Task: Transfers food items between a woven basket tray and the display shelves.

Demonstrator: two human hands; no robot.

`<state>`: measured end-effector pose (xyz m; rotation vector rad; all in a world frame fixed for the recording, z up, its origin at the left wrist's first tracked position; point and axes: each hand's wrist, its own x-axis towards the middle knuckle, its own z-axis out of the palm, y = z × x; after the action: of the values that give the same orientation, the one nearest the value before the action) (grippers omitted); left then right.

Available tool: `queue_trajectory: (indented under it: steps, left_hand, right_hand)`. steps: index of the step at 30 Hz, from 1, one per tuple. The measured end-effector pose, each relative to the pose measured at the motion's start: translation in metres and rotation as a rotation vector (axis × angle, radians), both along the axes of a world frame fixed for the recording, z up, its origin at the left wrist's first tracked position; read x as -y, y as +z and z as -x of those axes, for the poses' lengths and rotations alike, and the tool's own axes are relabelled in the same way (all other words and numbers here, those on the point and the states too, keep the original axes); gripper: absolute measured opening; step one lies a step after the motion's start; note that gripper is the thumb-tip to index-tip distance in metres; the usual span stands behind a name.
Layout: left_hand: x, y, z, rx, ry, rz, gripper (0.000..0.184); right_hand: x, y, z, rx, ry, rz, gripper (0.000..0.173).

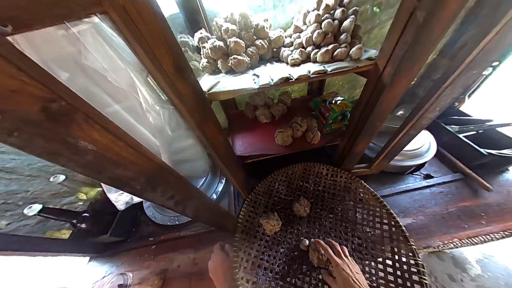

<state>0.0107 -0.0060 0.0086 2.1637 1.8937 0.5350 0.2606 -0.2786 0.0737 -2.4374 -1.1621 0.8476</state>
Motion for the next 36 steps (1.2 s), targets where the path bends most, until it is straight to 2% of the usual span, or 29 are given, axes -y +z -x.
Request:
queue_trajectory:
  steps: [4, 20, 32, 36]
  left_hand:
    - [0.0, -0.001, 0.0, -0.013, 0.004, 0.011, 0.03]
    - [0.0, -0.006, 0.001, -0.014, 0.012, -0.045, 0.028]
    - [0.002, 0.009, -0.003, -0.046, 0.016, 0.069, 0.032]
    - [0.005, 0.018, -0.005, -0.088, 0.015, 0.147, 0.036]
  right_hand:
    - [0.001, -0.003, 0.004, 0.038, -0.023, -0.02, 0.076]
    - [0.002, -0.016, 0.006, 0.063, -0.085, -0.046, 0.087]
    - [-0.008, -0.002, -0.007, -0.068, -0.142, 0.053, 0.075]
    - [-0.012, 0.002, -0.005, -0.059, -0.083, 0.11, 0.089]
